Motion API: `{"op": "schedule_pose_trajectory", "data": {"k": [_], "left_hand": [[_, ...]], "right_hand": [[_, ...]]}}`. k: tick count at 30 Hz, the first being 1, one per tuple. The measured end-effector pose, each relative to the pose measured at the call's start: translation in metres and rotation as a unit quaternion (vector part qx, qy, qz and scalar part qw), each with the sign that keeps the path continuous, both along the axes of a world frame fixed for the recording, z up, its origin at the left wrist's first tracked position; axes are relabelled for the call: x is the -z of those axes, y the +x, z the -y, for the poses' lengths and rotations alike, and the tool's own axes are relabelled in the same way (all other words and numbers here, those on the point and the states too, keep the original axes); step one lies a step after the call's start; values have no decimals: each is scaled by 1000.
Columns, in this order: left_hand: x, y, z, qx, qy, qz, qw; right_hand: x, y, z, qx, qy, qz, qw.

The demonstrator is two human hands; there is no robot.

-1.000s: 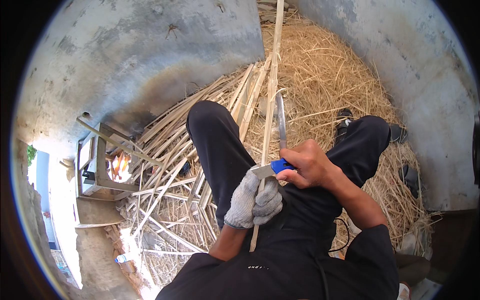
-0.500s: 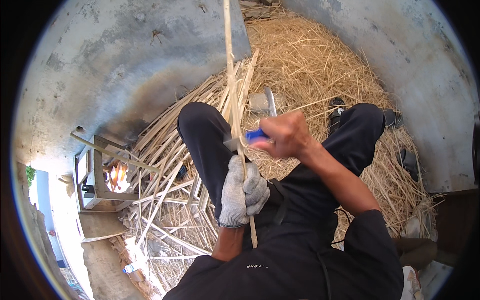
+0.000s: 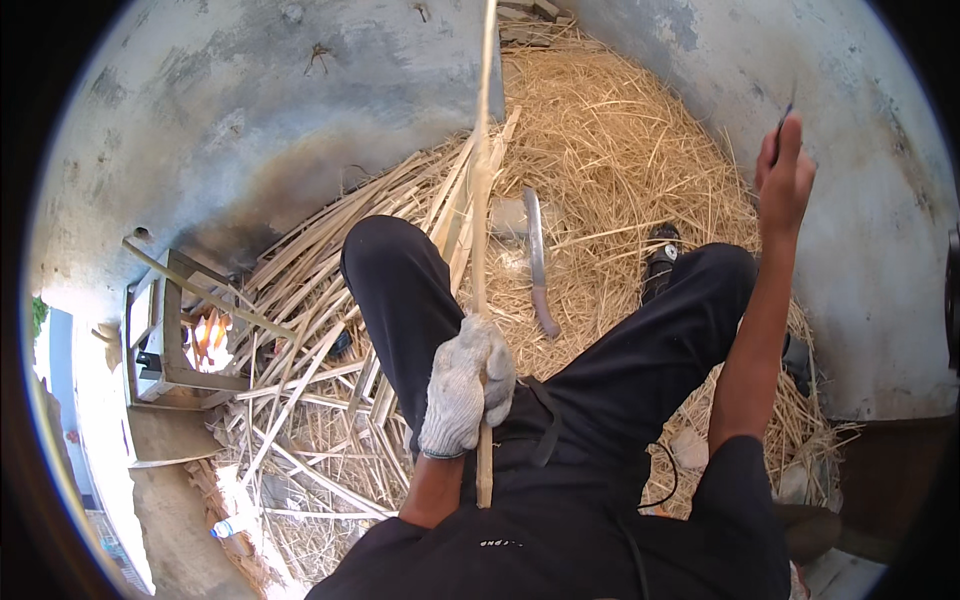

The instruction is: The person sits on a straw-covered floor and uses a knife to split a long bamboo stick into thin strips. They hold the bamboo vertically and shave off layers, occasionally switching between a blue-handled and a green-handled knife.

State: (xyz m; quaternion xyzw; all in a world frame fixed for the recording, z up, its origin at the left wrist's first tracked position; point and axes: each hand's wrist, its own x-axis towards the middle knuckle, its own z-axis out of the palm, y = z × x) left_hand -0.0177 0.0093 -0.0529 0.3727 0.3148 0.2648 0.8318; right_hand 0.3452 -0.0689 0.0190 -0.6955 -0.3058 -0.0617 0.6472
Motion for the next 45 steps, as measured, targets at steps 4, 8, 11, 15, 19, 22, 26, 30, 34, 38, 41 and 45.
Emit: {"op": "schedule_pose_trajectory", "data": {"k": [4,8,11,15,19,22,26,30,34,38,41,45], "left_hand": [[-13,10,-12,11,71,-40,997],[-20,9,-11,26,82,-56,995],[-21,6,0,43,27,-29,998],[-24,-1,4,94,-37,52,994],[-26,-4,6,101,-43,66,992],[-24,-6,6,100,-22,39,994],[-13,0,6,73,-50,79,993],[-12,-2,21,104,-19,30,994],[-15,1,8,83,-45,86,992],[-17,-2,6,83,-42,84,992],[-16,-4,10,86,-20,64,994],[-12,-6,12,60,-14,78,995]], "right_hand": [[74,-74,8,-204,-89,138,965],[78,-138,-8,-369,-146,209,894],[85,-146,-21,-407,-121,243,872],[82,-154,-34,-434,-106,263,855],[73,-162,-36,-415,-97,282,859],[70,-168,-35,-352,-106,329,870],[78,-156,-47,-239,-124,350,897],[72,-129,-62,-165,-96,239,952],[63,-143,-54,-265,-38,256,929],[76,-159,-40,-400,-69,305,861],[75,-163,-38,-387,-82,334,856],[77,-167,-45,-313,-80,375,869]]}}
